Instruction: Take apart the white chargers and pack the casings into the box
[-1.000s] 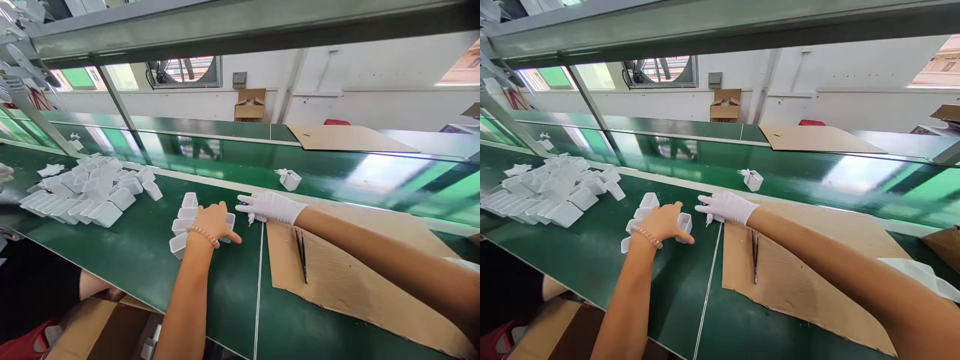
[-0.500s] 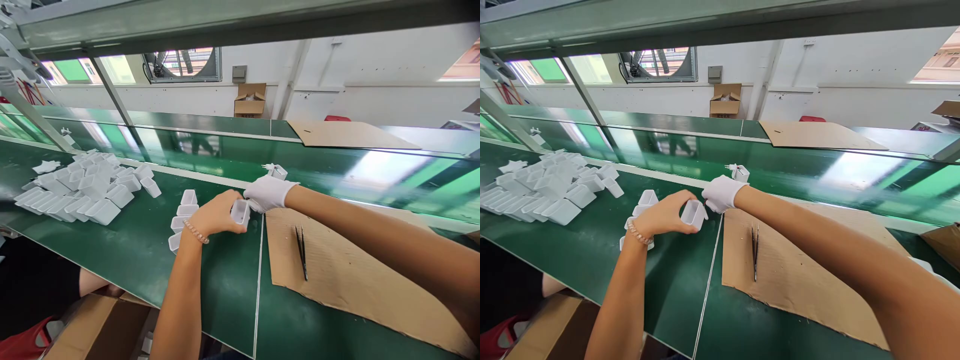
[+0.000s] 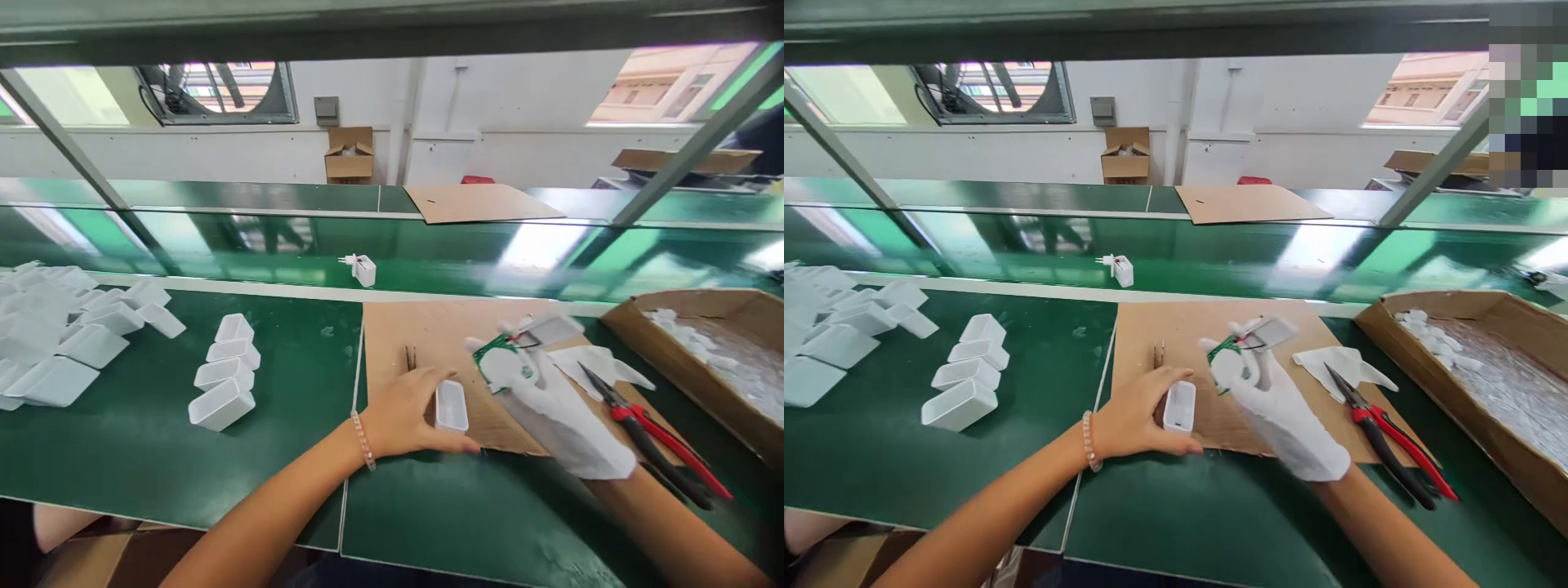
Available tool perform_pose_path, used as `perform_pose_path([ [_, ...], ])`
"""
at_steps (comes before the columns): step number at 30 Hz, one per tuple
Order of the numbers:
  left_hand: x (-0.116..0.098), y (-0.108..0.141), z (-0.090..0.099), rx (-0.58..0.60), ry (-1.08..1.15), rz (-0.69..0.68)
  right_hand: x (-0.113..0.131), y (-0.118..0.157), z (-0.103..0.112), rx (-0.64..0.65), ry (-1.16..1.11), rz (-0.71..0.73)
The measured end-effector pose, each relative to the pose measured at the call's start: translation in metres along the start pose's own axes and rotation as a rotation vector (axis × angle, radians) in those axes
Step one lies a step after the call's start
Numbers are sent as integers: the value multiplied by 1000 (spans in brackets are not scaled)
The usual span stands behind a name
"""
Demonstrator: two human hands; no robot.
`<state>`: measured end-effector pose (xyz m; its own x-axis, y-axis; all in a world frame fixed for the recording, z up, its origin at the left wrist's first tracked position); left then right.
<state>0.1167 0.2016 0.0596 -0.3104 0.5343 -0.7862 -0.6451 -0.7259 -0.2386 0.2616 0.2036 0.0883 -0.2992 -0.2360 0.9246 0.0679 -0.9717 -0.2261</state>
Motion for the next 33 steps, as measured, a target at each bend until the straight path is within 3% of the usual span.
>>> perform_pose_path([
  [3, 0, 2, -22, -18, -116, -52, -6, 14, -6, 42, -114, -50],
  [7, 1, 5, -24, -86, -156, -45, -6, 26, -8, 56, 19, -91],
  [10, -3, 7, -18, -139, -106, -78, 7, 37, -11, 61, 140, 44],
  [14, -7, 8, -14, -173, -17, -135, 24, 48, -13, 20, 133, 247],
  [17, -8, 8, -16, -160, 16, -149, 29, 52, -19, 73, 92, 330],
  [25, -17, 9, -20, -135, 18, -302, 34, 59, -25, 135, 175, 494],
  [29, -21, 10, -20, -134, 46, -350, 30, 58, -31, 191, 215, 455],
  [33, -25, 10, -19, -145, 29, -385, 48, 57, -29, 177, 220, 522],
])
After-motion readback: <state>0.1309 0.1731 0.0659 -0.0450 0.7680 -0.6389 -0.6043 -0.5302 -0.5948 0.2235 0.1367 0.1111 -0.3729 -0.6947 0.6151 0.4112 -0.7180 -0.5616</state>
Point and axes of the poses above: each hand's wrist, its own y-axis away from the middle knuckle, its own z-axis out of the back of the hand, x = y × z, the point moved 9 cm from there along -y, towards the middle knuckle
